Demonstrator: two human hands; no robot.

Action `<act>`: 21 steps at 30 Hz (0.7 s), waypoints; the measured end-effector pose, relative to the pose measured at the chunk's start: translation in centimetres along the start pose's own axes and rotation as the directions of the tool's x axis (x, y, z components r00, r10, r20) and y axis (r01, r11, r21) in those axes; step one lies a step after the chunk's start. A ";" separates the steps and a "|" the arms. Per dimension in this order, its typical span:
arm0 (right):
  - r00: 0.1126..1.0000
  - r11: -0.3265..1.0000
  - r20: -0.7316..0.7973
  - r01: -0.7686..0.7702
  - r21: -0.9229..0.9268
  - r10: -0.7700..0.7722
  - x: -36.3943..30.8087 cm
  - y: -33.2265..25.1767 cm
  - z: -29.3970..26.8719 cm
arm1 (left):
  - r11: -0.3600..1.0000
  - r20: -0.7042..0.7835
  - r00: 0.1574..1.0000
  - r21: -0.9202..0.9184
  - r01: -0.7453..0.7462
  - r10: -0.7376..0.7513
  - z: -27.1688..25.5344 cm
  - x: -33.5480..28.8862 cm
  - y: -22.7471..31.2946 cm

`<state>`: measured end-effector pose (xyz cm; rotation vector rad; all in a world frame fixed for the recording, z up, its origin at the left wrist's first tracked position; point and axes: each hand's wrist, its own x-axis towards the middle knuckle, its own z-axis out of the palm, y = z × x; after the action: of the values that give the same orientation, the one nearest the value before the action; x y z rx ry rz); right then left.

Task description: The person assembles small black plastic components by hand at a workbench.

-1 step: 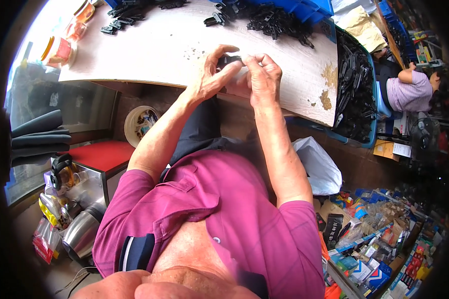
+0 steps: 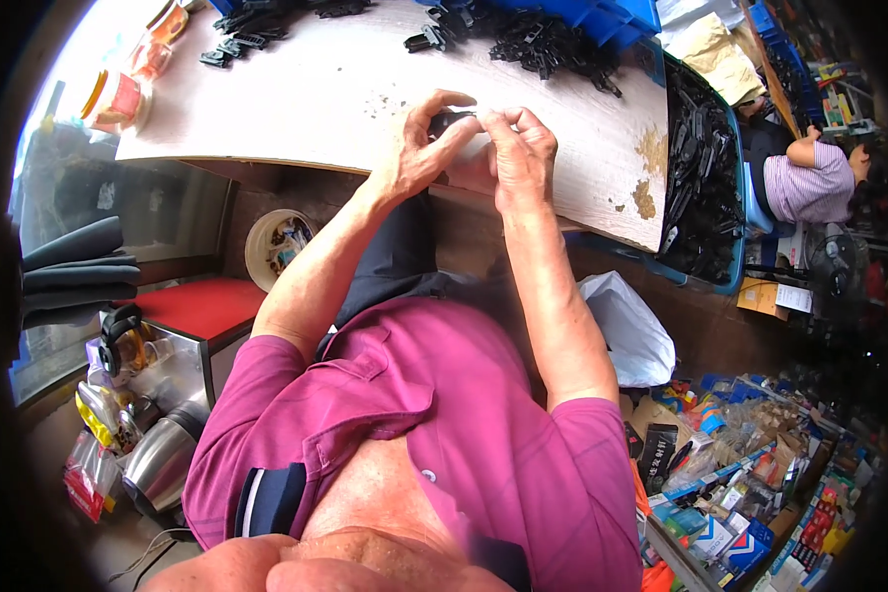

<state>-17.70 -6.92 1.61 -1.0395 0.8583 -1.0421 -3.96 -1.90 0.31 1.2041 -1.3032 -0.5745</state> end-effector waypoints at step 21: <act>0.978 0.840 -0.204 -0.140 -0.524 0.036 9.4 -0.7 7.3 | 0.830 -0.208 0.915 -0.522 0.194 -0.345 -5.9 -1.0 -1.5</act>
<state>-8.46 -14.12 3.68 -1.3662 1.3940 -0.8422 1.74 0.44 -0.46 0.9980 -0.6687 -0.8425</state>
